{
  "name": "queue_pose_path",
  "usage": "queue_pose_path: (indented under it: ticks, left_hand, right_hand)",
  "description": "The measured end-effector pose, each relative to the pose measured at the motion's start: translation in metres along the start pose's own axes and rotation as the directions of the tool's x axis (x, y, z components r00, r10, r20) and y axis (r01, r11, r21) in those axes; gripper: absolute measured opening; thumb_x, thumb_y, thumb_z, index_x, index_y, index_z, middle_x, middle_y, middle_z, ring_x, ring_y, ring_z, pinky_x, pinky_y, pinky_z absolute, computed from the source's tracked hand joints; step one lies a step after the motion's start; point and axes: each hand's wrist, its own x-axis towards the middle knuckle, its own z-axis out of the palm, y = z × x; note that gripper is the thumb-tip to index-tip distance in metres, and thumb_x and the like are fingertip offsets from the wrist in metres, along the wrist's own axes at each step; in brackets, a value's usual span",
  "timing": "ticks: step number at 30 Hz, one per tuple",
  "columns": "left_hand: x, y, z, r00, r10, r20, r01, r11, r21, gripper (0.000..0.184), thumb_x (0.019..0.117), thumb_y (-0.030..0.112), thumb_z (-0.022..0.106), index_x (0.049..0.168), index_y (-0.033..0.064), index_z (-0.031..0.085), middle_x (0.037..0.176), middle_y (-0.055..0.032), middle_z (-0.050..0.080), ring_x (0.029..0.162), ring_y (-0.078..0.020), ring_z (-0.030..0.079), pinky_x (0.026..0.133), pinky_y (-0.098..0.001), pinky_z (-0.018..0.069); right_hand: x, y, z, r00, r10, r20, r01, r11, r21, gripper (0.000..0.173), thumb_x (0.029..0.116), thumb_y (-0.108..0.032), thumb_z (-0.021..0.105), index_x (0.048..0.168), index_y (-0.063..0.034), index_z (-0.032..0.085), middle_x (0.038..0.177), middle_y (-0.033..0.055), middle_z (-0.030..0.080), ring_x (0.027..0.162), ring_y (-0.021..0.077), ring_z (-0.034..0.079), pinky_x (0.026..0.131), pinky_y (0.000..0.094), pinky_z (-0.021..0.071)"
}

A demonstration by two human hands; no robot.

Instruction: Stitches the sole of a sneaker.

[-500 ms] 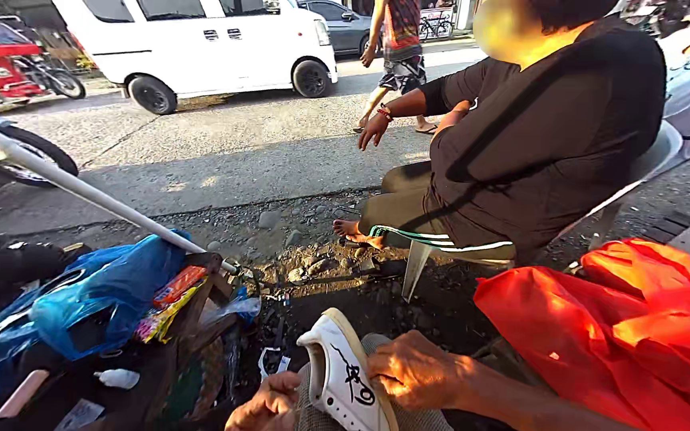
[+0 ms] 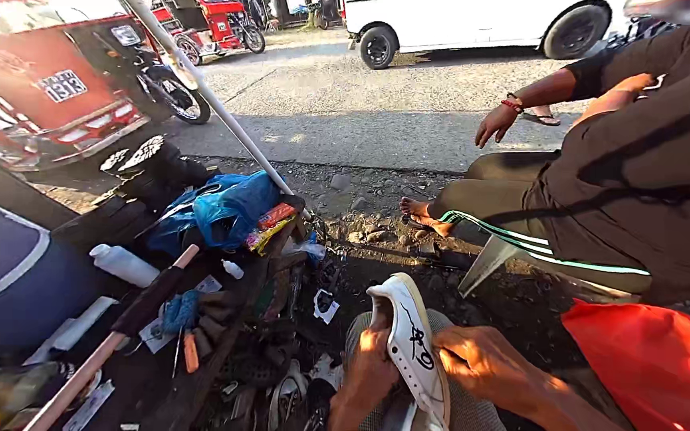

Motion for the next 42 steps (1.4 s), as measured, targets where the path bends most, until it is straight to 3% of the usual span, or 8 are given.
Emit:
queue_pose_path:
  ticks: [8, 13, 17, 21, 24, 27, 35, 42]
  left_hand:
    - [0.0, 0.016, 0.002, 0.988, -0.118, 0.096, 0.14, 0.953, -0.27, 0.008, 0.0874, 0.0, 0.068, 0.089, 0.003, 0.075, 0.092, -0.0011, 0.075, 0.09, -0.0034, 0.069, 0.086, -0.0256, 0.0573]
    - [-0.001, 0.021, 0.001, 0.979, -0.169, 0.113, 0.197, 0.924, -0.327, 0.009, 0.0863, 0.0, 0.068, 0.082, 0.0061, 0.073, 0.079, 0.0044, 0.073, 0.077, 0.0022, 0.068, 0.075, -0.0219, 0.0572]
    - [-0.004, 0.017, 0.0, 0.978, -0.167, 0.127, 0.202, 0.916, -0.347, 0.008, 0.0853, 0.0, 0.07, 0.082, 0.0067, 0.074, 0.079, 0.0043, 0.074, 0.077, 0.0012, 0.069, 0.075, -0.0231, 0.0583]
    - [-0.002, 0.019, -0.002, 0.969, -0.196, 0.153, 0.234, 0.928, -0.291, 0.006, 0.0836, 0.001, 0.071, 0.083, 0.0073, 0.073, 0.078, 0.0047, 0.073, 0.075, 0.0019, 0.068, 0.073, -0.0222, 0.0573]
    - [-0.002, 0.022, -0.004, 0.945, -0.246, 0.216, 0.303, 0.908, -0.288, 0.008, 0.0836, 0.001, 0.069, 0.085, 0.0077, 0.073, 0.079, 0.0059, 0.072, 0.077, 0.0024, 0.068, 0.075, -0.0226, 0.0572]
    - [0.002, 0.022, -0.003, 0.931, -0.279, 0.234, 0.344, 0.885, -0.313, 0.01, 0.0842, 0.0, 0.067, 0.086, 0.0093, 0.072, 0.079, 0.0076, 0.072, 0.078, 0.0026, 0.068, 0.076, -0.0224, 0.0577]
    - [-0.001, 0.023, 0.001, 0.939, -0.276, 0.207, 0.334, 0.88, -0.338, 0.014, 0.0867, -0.002, 0.066, 0.091, 0.0108, 0.07, 0.085, 0.0109, 0.073, 0.084, 0.0025, 0.069, 0.08, -0.0229, 0.0592]
    - [-0.005, 0.023, 0.003, 0.951, -0.278, 0.134, 0.305, 0.906, -0.292, 0.013, 0.0891, 0.0, 0.066, 0.096, 0.0102, 0.069, 0.088, 0.0116, 0.073, 0.087, 0.0035, 0.069, 0.082, -0.0208, 0.0589]
  right_hand:
    - [0.001, -0.003, 0.0, 0.999, 0.041, 0.013, -0.042, 0.999, 0.01, 0.015, 0.0919, -0.02, 0.06, 0.091, -0.0107, 0.072, 0.081, 0.0054, 0.071, 0.066, 0.0198, 0.069, 0.053, 0.0411, 0.0543]
    - [0.001, -0.009, -0.003, 0.993, 0.111, 0.039, -0.113, 0.992, 0.057, 0.016, 0.0936, -0.02, 0.06, 0.093, -0.0091, 0.072, 0.082, 0.0074, 0.07, 0.067, 0.0214, 0.068, 0.056, 0.0424, 0.0547]
    - [-0.001, -0.013, 0.002, 0.992, 0.121, -0.026, -0.122, 0.993, -0.008, 0.015, 0.0924, -0.021, 0.06, 0.09, -0.0105, 0.071, 0.076, 0.0059, 0.068, 0.061, 0.0202, 0.066, 0.05, 0.0409, 0.0532]
    - [-0.001, -0.014, 0.006, 0.996, -0.016, -0.084, -0.007, 0.965, -0.261, 0.012, 0.091, -0.02, 0.061, 0.09, -0.0118, 0.069, 0.073, 0.0047, 0.066, 0.056, 0.0203, 0.066, 0.045, 0.0375, 0.0534]
    - [-0.001, -0.012, -0.003, 0.993, -0.1, 0.055, 0.113, 0.927, -0.358, 0.011, 0.0941, -0.016, 0.064, 0.1, -0.0085, 0.069, 0.082, 0.0095, 0.068, 0.068, 0.0257, 0.07, 0.054, 0.0383, 0.0566]
    - [0.0, -0.002, -0.006, 0.989, -0.147, 0.014, 0.142, 0.916, -0.376, 0.018, 0.098, -0.025, 0.059, 0.092, -0.0096, 0.066, 0.075, 0.0069, 0.065, 0.061, 0.0227, 0.067, 0.048, 0.0357, 0.0529]
    - [-0.02, -0.005, -0.002, 0.982, 0.155, -0.109, -0.174, 0.966, -0.193, 0.04, 0.1026, -0.041, 0.055, 0.091, -0.0052, 0.065, 0.066, 0.0092, 0.062, 0.056, 0.027, 0.065, 0.048, 0.0445, 0.0498]
    - [-0.085, 0.021, 0.006, 0.873, 0.432, -0.227, -0.458, 0.885, -0.078, 0.041, 0.1018, -0.043, 0.054, 0.088, -0.0073, 0.068, 0.063, 0.0076, 0.062, 0.056, 0.026, 0.063, 0.049, 0.0477, 0.048]
